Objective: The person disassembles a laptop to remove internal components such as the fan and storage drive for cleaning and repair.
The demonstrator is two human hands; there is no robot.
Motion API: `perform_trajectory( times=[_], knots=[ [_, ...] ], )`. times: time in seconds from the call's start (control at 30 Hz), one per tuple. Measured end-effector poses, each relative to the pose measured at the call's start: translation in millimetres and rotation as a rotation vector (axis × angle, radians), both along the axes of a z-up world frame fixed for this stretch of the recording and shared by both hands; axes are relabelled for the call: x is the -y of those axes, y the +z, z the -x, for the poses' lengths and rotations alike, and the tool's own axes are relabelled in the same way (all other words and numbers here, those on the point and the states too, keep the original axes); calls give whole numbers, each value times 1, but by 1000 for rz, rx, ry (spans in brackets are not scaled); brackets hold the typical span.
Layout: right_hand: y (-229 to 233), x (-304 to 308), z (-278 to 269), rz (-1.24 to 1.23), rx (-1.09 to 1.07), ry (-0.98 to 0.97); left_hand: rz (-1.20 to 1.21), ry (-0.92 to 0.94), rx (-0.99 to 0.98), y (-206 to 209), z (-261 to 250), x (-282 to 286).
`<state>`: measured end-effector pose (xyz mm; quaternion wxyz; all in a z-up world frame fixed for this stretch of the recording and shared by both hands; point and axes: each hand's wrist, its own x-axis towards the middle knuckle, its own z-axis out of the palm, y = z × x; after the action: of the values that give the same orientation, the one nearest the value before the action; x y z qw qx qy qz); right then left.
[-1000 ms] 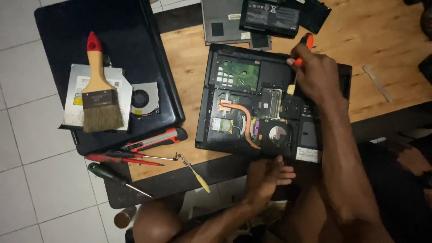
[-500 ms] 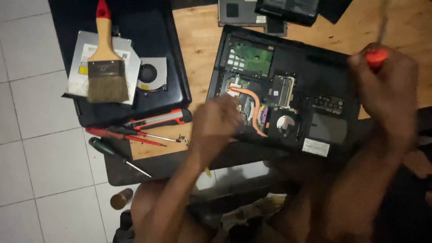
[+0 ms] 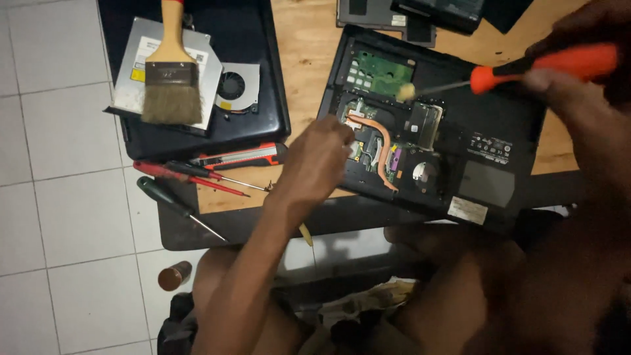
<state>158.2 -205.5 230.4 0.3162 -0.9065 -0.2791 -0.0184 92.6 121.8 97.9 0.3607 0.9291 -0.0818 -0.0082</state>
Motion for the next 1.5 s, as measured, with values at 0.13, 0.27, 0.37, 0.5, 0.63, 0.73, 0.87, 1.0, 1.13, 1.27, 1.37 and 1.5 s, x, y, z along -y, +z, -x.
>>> perform_trajectory(
  times=[0.13, 0.27, 0.37, 0.5, 0.63, 0.73, 0.87, 1.0, 1.13, 1.27, 1.37, 1.5],
  knots=[
    [-13, -17, 1, -317, -21, -101, -73, -125, 7, -9, -3, 8],
    [-14, -40, -4, -249, 17, -50, -150, -183, 208, -36, -9, 16],
    [-20, -58, 3, -351, -164, -125, -215, -168, 224, -49, -8, 23],
    [-27, -64, 2, -348, -187, -121, -341, -173, 190, -49, -10, 29],
    [-28, -57, 0, -354, -51, -59, -328, -125, 229, -51, -8, 29],
    [-28, -51, -1, -362, -39, -65, -340, -72, 282, -55, -8, 36],
    [-29, -49, -1, -314, -52, -81, -270, -75, 213, -46, -7, 40],
    [-29, -45, -4, -314, -27, -40, -289, -91, 83, -49, -2, 44],
    [-28, -39, -7, -290, -15, -60, -300, 12, 305, -51, 4, 56],
    [-26, -34, -5, -291, 2, -53, -591, 74, 386, -74, 8, 88],
    [-36, -18, -10, -358, -75, -61, -459, 105, 595, -26, 21, 91],
    [-29, -23, -8, -405, -92, -77, -40, -245, 405, -28, 37, 78]
  ],
)
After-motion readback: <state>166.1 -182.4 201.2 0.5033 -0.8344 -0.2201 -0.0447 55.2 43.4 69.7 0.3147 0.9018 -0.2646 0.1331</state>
